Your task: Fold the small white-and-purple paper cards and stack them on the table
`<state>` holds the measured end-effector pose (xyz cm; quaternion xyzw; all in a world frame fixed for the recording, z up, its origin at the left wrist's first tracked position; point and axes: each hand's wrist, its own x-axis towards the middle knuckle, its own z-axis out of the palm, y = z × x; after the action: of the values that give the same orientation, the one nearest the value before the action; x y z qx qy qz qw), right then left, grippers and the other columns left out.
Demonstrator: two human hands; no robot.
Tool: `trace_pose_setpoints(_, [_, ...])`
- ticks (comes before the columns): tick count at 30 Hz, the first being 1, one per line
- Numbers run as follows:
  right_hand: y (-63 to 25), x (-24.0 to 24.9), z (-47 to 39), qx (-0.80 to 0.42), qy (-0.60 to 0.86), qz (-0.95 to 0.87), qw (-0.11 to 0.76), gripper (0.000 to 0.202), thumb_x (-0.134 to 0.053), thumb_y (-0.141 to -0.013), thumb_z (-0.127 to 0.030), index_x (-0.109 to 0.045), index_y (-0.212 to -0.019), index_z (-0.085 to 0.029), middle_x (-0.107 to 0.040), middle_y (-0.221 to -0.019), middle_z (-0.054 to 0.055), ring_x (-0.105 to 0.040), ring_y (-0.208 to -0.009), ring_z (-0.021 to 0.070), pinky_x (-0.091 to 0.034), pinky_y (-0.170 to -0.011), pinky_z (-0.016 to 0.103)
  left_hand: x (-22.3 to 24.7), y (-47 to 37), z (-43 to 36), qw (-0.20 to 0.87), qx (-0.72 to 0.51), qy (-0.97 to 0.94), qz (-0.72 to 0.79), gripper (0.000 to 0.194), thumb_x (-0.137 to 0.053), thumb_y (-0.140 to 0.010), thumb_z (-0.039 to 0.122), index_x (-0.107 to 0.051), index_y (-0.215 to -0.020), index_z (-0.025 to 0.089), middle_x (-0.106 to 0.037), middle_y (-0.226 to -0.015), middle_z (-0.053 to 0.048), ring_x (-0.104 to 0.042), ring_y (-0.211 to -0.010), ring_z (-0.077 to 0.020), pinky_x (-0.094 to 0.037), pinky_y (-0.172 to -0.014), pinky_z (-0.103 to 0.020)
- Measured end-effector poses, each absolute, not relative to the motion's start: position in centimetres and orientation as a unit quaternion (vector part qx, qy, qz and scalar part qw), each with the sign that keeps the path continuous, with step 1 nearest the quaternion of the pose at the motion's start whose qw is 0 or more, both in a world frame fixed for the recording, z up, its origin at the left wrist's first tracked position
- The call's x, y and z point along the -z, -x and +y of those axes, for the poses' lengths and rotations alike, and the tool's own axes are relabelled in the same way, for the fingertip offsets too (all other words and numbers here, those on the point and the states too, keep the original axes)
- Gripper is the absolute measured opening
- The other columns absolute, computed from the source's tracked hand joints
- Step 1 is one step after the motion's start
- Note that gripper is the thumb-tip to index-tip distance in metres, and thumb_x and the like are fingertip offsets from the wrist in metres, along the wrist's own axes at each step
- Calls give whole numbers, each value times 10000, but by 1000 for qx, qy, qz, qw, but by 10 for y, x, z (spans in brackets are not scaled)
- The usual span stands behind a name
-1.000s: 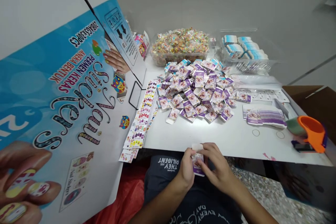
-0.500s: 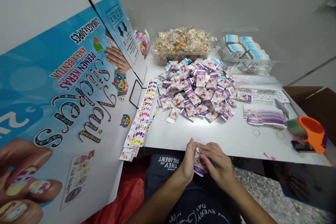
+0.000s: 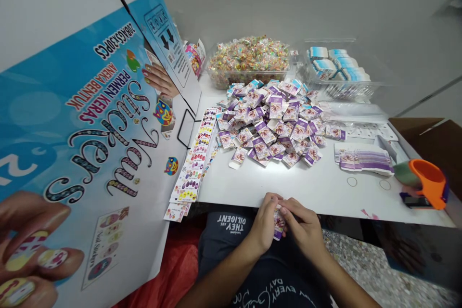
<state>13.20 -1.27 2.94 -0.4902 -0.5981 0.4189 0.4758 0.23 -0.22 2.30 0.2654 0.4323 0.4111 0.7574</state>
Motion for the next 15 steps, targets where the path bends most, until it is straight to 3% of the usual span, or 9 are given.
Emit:
trace_pose_setpoints(3, [-136, -28, -14, -327, 445, -685, 475, 330, -610, -945, -162, -739, -1216, -298, -763, -1124, 81, -669, -956, 223, -568, -840, 418, -17, 2, 0, 766, -397, -273, 425, 263, -515, -904, 458, -537, -980, 207, -571, -782, 22, -521, -493, -106, -427, -423, -219])
trace_pose_setpoints(5, [-138, -27, -15, -303, 443, -712, 453, 363, -632, -929, -157, -722, -1247, -307, -733, -1224, 93, -645, -987, 234, -555, -850, 444, -13, 4, 0, 777, -397, -257, 417, 239, -544, -871, 434, -523, -965, 215, -555, -746, 39, -508, -473, -101, -415, -403, -206])
trace_pose_setpoints(8, [-141, -29, -10, -355, 468, -699, 408, 252, -649, -935, -250, -763, -1159, -276, -762, -1004, 85, -636, -875, 221, -552, -786, 415, -14, 0, 0, 796, -408, -197, 400, 339, -571, -854, 528, -529, -990, 220, -559, -705, 47, -500, -466, -109, -417, -414, -214])
trace_pose_setpoints(11, [-146, -37, 11, -478, 531, -571, 405, 259, -676, -922, -391, -773, -1076, -207, -701, -742, 43, -620, -672, 172, -535, -598, 312, -23, -13, 0, 770, -481, -164, 387, 506, -541, -881, 673, -565, -1062, 202, -640, -825, -9, -605, -635, -159, -499, -581, -276])
trace_pose_setpoints(13, [-151, -53, 35, -516, 554, -467, 457, 309, -742, -866, -425, -755, -1064, -189, -685, -720, 23, -609, -597, 145, -505, -510, 265, -29, -25, -2, 743, -525, -177, 377, 602, -511, -881, 743, -580, -1095, 184, -677, -911, -54, -640, -772, -202, -504, -720, -323])
trace_pose_setpoints(15, [-155, -79, 62, -502, 531, -410, 545, 340, -804, -806, -392, -728, -1082, -209, -717, -831, 28, -672, -685, 161, -555, -565, 273, -30, -36, -5, 742, -526, -194, 369, 658, -463, -875, 793, -574, -1073, 175, -682, -890, -68, -640, -776, -209, -477, -775, -344])
